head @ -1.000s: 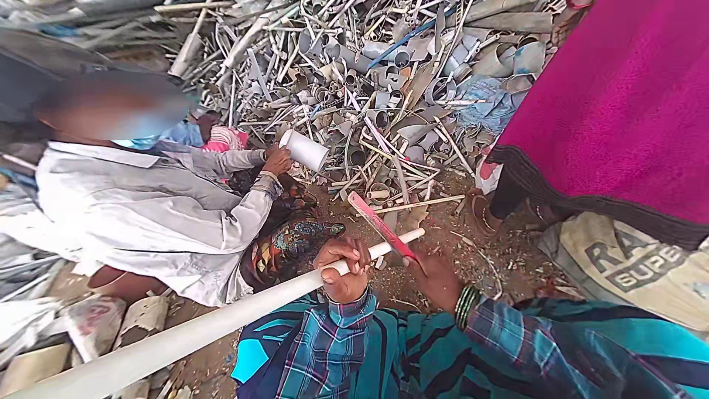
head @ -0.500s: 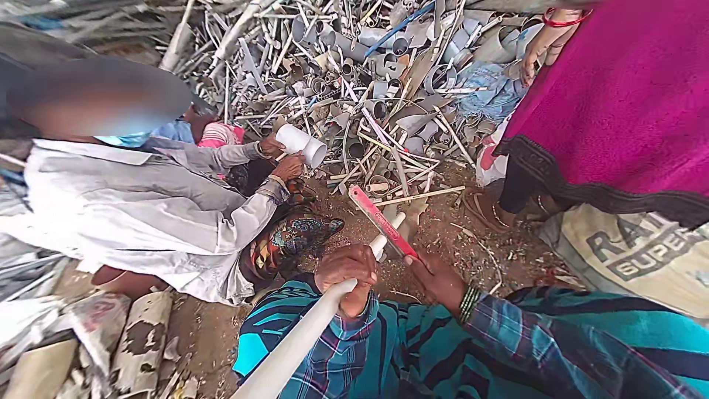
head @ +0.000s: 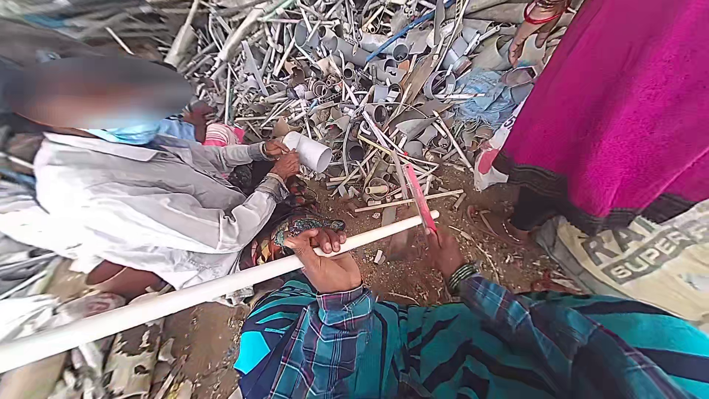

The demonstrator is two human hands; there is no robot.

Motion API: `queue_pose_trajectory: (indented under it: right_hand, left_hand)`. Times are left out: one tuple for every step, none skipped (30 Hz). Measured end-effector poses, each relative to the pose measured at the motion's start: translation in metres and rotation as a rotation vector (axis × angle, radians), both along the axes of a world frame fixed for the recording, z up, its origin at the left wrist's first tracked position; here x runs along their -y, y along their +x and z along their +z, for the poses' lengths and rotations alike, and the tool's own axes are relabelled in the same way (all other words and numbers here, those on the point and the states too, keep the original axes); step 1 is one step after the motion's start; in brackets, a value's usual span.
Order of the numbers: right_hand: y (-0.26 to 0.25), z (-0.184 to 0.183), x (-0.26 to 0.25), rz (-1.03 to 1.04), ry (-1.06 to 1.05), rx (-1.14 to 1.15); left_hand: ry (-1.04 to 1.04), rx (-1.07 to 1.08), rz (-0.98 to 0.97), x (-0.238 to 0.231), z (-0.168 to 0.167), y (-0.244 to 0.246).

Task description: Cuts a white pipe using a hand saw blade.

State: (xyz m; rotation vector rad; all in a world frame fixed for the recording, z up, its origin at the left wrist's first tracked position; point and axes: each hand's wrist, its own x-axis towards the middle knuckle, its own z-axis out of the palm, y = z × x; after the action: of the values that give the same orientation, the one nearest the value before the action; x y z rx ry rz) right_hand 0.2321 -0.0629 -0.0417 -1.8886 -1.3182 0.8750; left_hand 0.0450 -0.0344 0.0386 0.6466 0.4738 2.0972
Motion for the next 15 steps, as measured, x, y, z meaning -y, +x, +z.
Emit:
queue_pose_trajectory:
  right_hand:
    - [0.011,-0.001,-0.011,-0.063,-0.09,-0.015]
    - [0.017,-0.002,-0.017,-0.094,-0.134,-0.01]
    - [0.014,0.002,-0.017,-0.082,-0.128,0.001]
    - [0.005,0.009,-0.012,-0.023,-0.089,0.018]
    - [-0.008,0.017,-0.003,0.082,-0.034,0.05]
    - [-0.023,0.024,0.008,0.196,0.044,0.085]
    - [-0.035,0.026,0.017,0.278,0.14,0.123]
    - [-0.042,0.025,0.022,0.304,0.24,0.163]
    - [-0.043,0.021,0.023,0.277,0.303,0.186]
    - [-0.039,0.017,0.019,0.21,0.312,0.184]
    - [-0.029,0.014,0.012,0.122,0.259,0.156]
    - [-0.015,0.01,0.001,0.034,0.158,0.099]
    - [-0.001,0.007,-0.011,-0.044,0.054,0.039]
    - [0.01,0.003,-0.02,-0.107,-0.019,0.007]
    - [0.014,0.002,-0.023,-0.127,-0.045,-0.002]
  left_hand:
    - [-0.01,-0.001,0.023,-0.001,0.002,-0.003]
    - [-0.009,-0.004,0.038,-0.002,0.003,-0.005]
    - [-0.007,0.001,0.041,-0.002,0.003,-0.005]
    - [-0.009,0.015,0.031,-0.002,0.002,-0.003]
    - [-0.022,0.034,0.023,-0.001,0.0,0.001]
    - [-0.044,0.053,0.018,0.0,-0.002,0.004]
    - [-0.065,0.065,0.009,0.002,-0.003,0.007]
    - [-0.079,0.071,-0.009,0.003,-0.003,0.008]
    - [-0.09,0.078,-0.032,0.004,-0.001,0.007]
    - [-0.108,0.082,-0.053,0.005,0.001,0.004]
    - [-0.127,0.095,-0.059,0.003,0.002,0.0]
    - [-0.138,0.111,-0.046,0.001,0.002,-0.004]
    - [-0.147,0.115,-0.024,-0.002,0.002,-0.008]
    - [-0.147,0.117,-0.009,-0.003,0.002,-0.01]
    - [-0.141,0.112,-0.008,-0.002,0.002,-0.01]
